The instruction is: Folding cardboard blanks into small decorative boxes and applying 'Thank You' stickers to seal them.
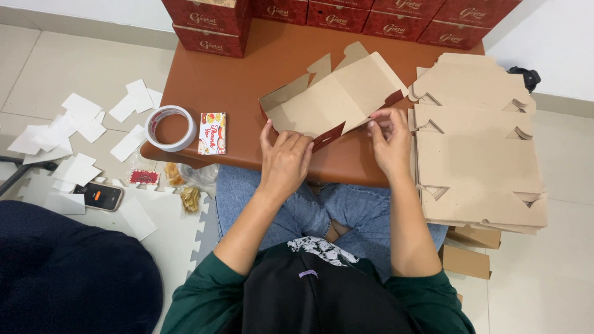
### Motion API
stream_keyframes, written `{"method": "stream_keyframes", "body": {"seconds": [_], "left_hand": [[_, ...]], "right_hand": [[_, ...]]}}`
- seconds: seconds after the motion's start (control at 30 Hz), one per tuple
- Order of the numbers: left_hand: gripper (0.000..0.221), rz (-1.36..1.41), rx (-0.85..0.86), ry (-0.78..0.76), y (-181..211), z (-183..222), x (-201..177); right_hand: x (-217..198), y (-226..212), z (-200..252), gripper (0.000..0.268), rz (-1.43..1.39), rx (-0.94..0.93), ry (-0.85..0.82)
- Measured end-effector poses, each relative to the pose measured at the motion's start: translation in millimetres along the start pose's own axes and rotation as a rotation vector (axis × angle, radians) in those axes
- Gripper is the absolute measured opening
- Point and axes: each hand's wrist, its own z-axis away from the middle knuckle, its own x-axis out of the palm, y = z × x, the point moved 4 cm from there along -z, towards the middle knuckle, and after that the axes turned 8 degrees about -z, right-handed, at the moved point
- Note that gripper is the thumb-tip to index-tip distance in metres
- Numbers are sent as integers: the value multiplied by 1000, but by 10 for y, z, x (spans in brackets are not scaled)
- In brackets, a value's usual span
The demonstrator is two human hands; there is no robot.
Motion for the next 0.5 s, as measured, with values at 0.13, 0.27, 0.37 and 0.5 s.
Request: {"method": "stream_keyframes", "body": {"seconds": [0.13, 0.27, 0.37, 0.5], "left_hand": [[11, 4, -13, -13, 23, -26, -41], [11, 18, -6, -2, 40, -24, -52], [10, 19, -2, 3, 52, -34, -73], [10, 19, 17, 17, 52, -15, -23]], "right_hand": [[31, -305, 77, 10, -40, -61, -44], [185, -532, 126, 9, 109, -242, -106], [264, -597, 127, 9, 223, -325, -120], [351, -715, 156, 7, 285, -389, -191]]}}
